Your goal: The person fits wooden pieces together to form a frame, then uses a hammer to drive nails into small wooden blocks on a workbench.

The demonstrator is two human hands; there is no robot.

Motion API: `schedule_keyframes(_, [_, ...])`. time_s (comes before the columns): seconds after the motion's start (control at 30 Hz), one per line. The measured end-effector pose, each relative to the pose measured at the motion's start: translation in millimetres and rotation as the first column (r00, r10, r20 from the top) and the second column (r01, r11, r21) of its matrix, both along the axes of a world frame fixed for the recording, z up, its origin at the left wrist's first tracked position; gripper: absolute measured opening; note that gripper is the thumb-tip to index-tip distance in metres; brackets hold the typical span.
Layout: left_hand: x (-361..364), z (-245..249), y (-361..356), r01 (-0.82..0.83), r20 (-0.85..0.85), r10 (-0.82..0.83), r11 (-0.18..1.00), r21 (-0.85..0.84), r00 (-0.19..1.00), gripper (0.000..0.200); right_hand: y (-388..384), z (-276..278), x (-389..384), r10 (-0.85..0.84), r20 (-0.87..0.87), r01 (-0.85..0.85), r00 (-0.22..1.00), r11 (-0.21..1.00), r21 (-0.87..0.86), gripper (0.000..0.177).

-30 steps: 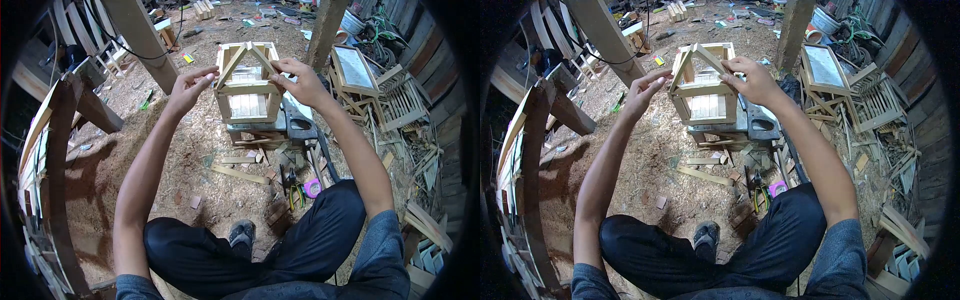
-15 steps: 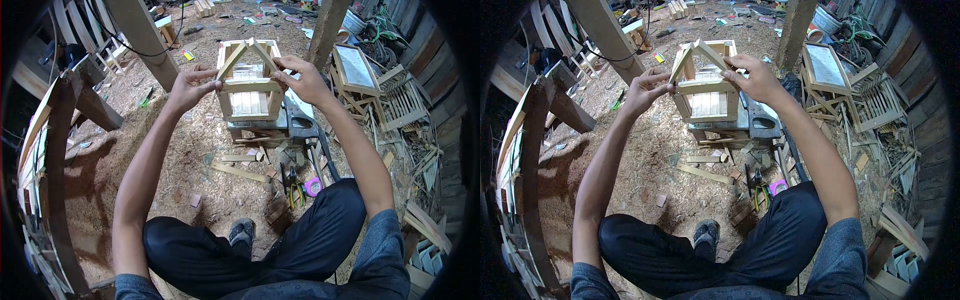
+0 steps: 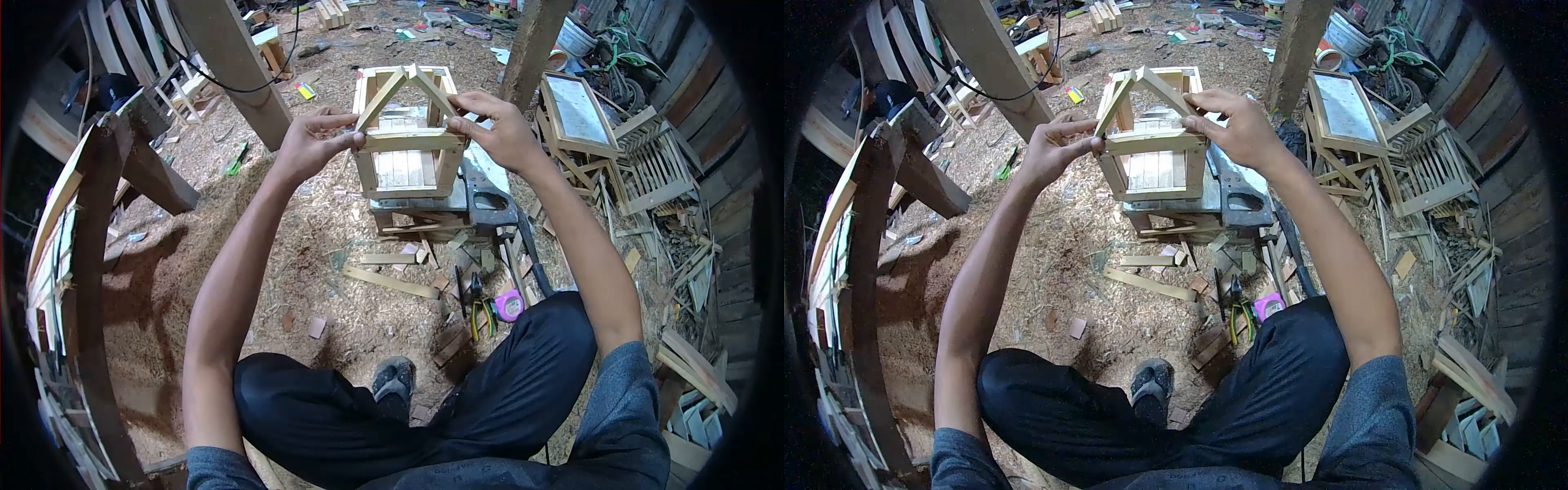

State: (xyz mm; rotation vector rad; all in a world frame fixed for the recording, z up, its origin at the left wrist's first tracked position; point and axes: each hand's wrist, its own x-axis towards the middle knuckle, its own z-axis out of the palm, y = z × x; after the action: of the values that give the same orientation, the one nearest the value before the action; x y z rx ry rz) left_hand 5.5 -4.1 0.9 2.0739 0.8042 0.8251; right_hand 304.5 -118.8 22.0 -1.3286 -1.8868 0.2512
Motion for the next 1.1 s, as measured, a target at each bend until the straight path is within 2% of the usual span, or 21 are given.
schedule_keyframes(0.23, [-1, 3, -1, -0.002, -0.035, 0.003, 1.000, 0.014, 0.999, 0.047, 1, 0, -3, 0.036, -0.026, -0.036, 0.999, 0.999, 0.000, 0.038])
schedule_keyframes(0.3, [0, 2, -1, -0.008, -0.020, 0.009, 0.998, 0.063, 1.000, 0.046, 0, 1, -4, 0.025, -0.032, -0.025, 0.999, 1.000, -0.016, 0.038])
schedule_keyframes(0.63, [-1, -1, 2, 0.003, -0.024, -0.003, 1.000, 0.004, 1.000, 0.047, 2, -1, -2, 0.031, -0.030, -0.030, 0.999, 0.999, 0.031, 0.041])
schedule_keyframes(0.73, [-1, -2, 2, 0.020, 0.005, -0.020, 1.000, 0.011, 1.000, 0.046, 3, -1, -1, 0.036, -0.052, -0.036, 0.998, 0.999, 0.000, 0.042])
schedule_keyframes(0.93, [-2, -2, 5, 0.033, 0.000, -0.033, 0.998, 0.045, 0.999, 0.047, 7, 3, 7, 0.074, 0.014, -0.073, 0.997, 0.996, -0.056, 0.041])
schedule_keyframes(1.1, [-1, -1, 3, -0.003, -0.049, 0.005, 0.999, 0.040, 0.999, 0.047, 9, 0, 12, 0.119, -0.006, -0.119, 0.993, 0.991, -0.062, 0.042])
